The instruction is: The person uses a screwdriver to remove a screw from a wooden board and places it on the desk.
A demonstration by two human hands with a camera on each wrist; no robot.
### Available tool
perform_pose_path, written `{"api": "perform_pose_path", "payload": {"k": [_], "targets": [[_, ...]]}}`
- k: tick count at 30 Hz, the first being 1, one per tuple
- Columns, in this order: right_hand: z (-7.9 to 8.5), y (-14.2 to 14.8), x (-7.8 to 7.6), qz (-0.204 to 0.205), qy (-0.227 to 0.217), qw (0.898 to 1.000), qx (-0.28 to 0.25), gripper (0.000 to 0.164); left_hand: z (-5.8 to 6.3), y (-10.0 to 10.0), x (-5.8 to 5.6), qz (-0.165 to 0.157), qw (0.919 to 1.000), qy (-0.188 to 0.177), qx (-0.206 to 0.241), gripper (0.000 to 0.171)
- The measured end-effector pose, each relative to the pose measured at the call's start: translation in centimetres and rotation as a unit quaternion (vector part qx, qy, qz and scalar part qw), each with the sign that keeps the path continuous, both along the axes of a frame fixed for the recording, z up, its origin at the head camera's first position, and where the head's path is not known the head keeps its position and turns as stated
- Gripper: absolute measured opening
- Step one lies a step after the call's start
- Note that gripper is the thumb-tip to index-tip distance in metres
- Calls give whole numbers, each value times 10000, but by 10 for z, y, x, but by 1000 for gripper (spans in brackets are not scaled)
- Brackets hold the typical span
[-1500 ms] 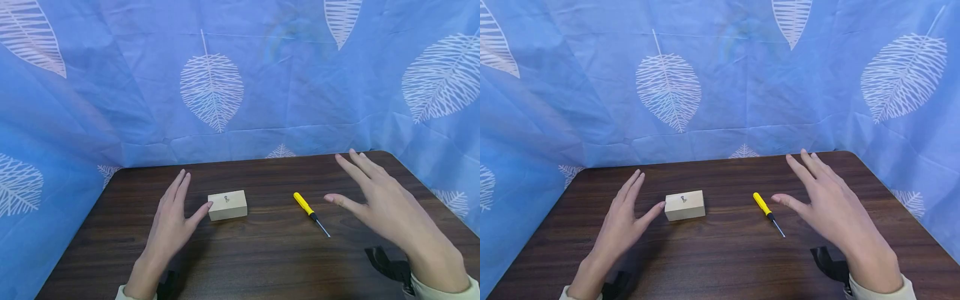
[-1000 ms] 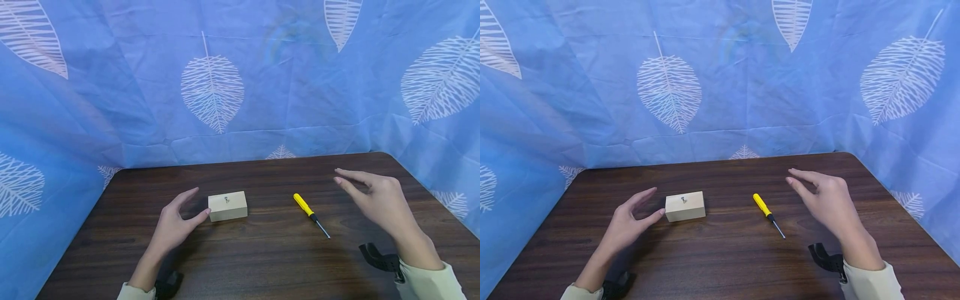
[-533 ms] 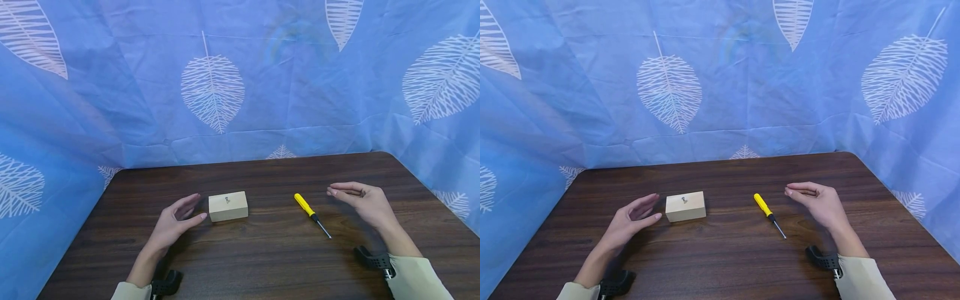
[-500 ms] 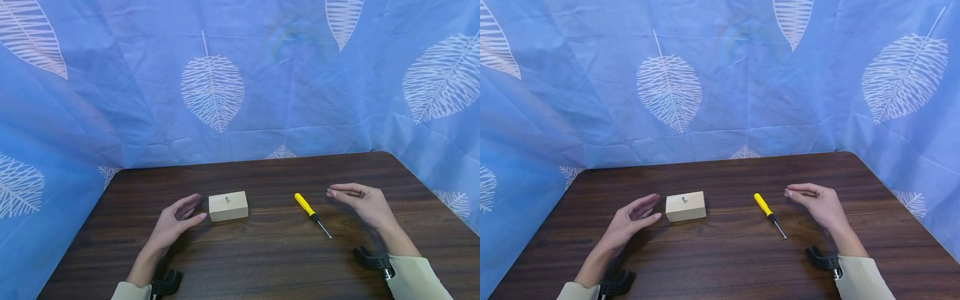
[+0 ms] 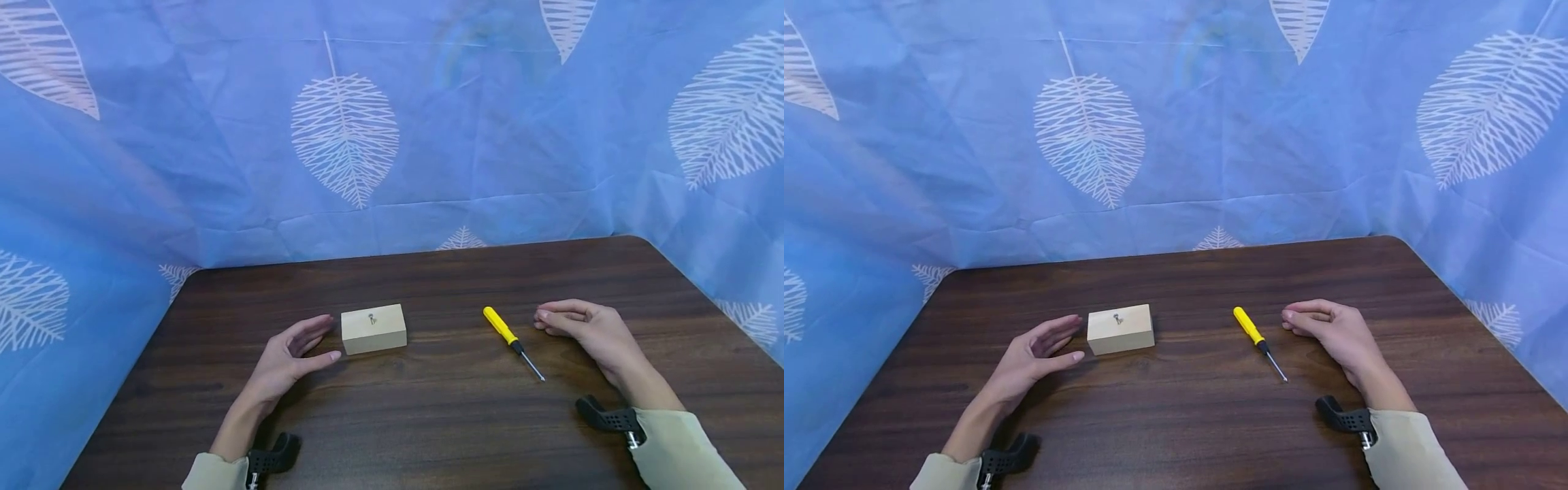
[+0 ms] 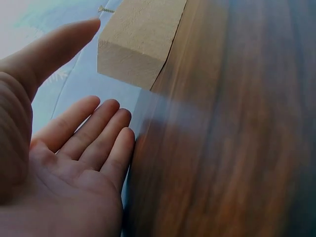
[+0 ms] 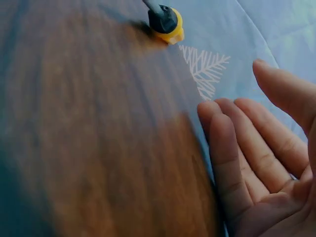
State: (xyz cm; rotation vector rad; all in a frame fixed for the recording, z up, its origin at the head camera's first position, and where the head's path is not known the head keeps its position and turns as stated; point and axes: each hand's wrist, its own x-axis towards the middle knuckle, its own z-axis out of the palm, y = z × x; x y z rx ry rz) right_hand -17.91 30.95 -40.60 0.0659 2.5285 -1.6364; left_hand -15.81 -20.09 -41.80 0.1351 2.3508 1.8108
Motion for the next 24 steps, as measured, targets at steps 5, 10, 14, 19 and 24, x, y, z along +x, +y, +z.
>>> {"api": "perform_pose_path", "payload": {"k": [5,10,14,19,24], "targets": [[3,-10,-1,-21,-113,9972,737,61,-2,6,-2,-9,9998,114,-137,76],[3,-18,-2,64,-105,9966,814,60,-3,12,-4,-67,9997,148,-173,79],[4,-26,-5,227,-148,9941,1055,58,-2,18,-6,-6,9995,129,-292,82],[8,-39,-9,532,-255,9849,1627,56,-2,26,-9,106,9975,269,-642,83],[11,-52,-12,691,-236,9755,2073,56,-3,33,-12,224,9961,399,-758,78]]}}
